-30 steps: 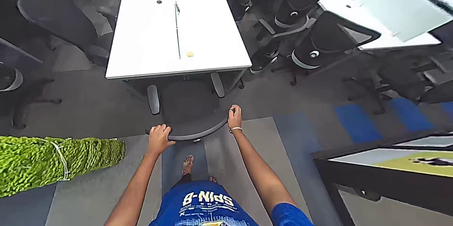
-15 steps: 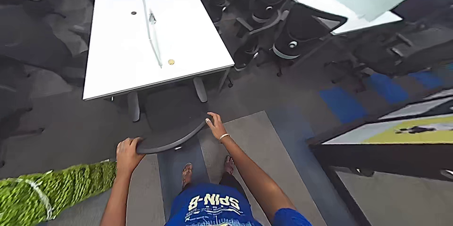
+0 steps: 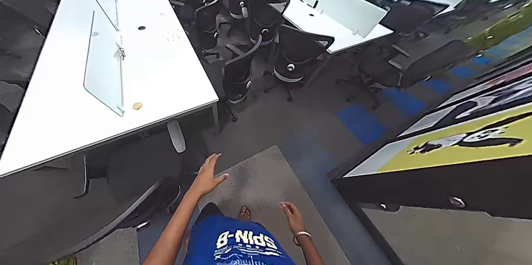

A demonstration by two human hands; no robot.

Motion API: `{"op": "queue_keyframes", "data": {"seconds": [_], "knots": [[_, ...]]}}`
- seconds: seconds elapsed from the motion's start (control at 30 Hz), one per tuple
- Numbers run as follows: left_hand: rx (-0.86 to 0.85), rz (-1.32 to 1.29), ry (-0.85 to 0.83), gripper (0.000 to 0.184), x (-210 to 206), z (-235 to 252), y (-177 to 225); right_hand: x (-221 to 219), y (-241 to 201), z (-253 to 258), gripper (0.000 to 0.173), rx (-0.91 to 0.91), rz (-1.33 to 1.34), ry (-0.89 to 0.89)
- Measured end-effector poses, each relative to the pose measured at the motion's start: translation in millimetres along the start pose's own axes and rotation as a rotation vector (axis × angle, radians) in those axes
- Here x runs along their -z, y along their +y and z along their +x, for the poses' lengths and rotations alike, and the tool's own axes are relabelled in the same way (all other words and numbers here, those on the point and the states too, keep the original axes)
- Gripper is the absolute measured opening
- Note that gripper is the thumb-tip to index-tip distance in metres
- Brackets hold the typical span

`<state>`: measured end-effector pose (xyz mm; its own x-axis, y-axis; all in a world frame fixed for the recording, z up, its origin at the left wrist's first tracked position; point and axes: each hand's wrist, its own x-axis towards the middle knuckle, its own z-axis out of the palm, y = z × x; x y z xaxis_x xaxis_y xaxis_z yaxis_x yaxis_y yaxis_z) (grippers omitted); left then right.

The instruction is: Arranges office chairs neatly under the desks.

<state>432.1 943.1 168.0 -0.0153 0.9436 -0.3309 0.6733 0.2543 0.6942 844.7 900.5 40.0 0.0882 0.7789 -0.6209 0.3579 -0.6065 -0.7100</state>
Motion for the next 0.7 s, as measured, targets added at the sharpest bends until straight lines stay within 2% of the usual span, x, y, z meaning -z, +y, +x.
{"op": "queue_keyframes", "data": {"seconds": [0.07,0.17,0.3,0.47,0.6,0.7], "knots": [[-0.050,0.039,-0.125,0.078,-11.7,32.3,20.7,28.8,3.7,16.7,0.029,-0.015,0.061,0.077],[-0.033,0.096,-0.276,0.073,-32.3,79.5,34.4,54.6,-19.6,52.5,0.028,-0.003,0.112,0.170],[-0.014,0.056,-0.286,0.066,-45.5,148.0,47.0,62.1,-85.8,116.7,0.030,0.045,0.168,0.157],[-0.112,-0.076,-0.085,0.055,-40.1,271.1,75.1,78.4,-197.2,215.4,0.027,0.184,0.128,0.059],[-0.187,-0.153,0.189,0.051,-3.4,380.9,120.6,101.7,-301.2,292.6,0.026,0.291,0.064,0.002],[-0.216,-0.106,0.439,0.047,36.3,450.3,151.9,115.4,-382.1,350.9,0.026,0.395,-0.039,-0.040]]}}
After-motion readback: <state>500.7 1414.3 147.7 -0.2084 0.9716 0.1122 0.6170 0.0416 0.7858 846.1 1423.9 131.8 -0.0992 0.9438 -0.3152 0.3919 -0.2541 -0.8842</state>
